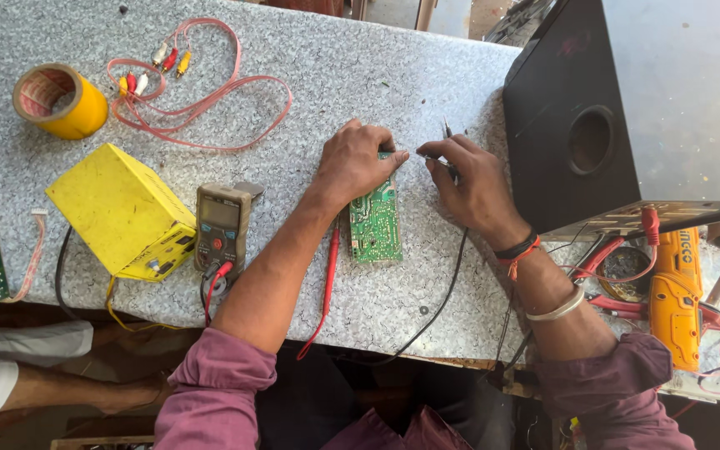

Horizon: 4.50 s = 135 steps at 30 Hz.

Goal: The person uses a pen-like tool to probe and scrape various points on a green circuit board. They flip the board over to work on the component side and then return to the solder side, continuing to probe and scrape different areas.

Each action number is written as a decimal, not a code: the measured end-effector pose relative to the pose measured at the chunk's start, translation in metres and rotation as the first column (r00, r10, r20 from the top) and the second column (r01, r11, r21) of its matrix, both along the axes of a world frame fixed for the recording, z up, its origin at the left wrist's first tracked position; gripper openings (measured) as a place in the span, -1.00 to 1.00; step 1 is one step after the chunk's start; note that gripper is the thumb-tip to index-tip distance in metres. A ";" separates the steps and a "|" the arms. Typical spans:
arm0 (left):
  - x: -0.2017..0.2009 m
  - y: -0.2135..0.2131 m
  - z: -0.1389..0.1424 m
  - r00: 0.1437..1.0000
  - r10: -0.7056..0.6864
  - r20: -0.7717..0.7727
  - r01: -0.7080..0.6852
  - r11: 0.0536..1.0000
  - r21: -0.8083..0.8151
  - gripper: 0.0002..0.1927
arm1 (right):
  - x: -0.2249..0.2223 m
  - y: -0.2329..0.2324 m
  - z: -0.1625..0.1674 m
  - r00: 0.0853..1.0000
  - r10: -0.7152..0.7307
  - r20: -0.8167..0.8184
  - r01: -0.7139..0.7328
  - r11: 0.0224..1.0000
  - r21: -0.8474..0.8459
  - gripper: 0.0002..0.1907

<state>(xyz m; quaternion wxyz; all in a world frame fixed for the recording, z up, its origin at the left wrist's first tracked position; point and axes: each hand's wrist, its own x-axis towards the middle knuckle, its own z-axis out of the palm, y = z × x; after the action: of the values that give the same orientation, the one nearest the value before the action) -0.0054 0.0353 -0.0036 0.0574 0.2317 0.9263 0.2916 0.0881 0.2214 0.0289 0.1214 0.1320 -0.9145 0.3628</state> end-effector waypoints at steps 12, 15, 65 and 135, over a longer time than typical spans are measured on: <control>-0.001 -0.002 -0.003 1.000 0.001 -0.017 -0.001 1.000 0.008 -0.64 | 0.000 -0.011 -0.009 0.987 0.155 -0.044 -0.147 0.979 0.144 -0.85; -0.001 -0.003 -0.004 1.000 0.008 0.001 -0.008 1.000 0.005 -0.64 | 0.002 -0.011 -0.009 0.994 0.107 0.014 -0.108 0.989 0.099 -0.82; -0.003 0.001 -0.011 0.998 0.034 -0.043 -0.034 0.999 0.020 -0.66 | 0.011 -0.019 -0.022 0.981 0.171 -0.096 -0.143 0.957 0.251 -0.83; -0.016 -0.020 -0.031 0.985 -0.024 -0.170 0.025 1.000 0.000 -0.67 | 0.009 -0.024 -0.038 0.960 0.251 -0.123 -0.242 0.966 0.086 -0.68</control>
<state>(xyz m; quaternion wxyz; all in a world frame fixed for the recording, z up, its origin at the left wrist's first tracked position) -0.0214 0.0150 -0.0349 -0.0182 0.2670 0.9246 0.2709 0.0974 0.1970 -0.0095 0.1311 0.2731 -0.8929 0.3330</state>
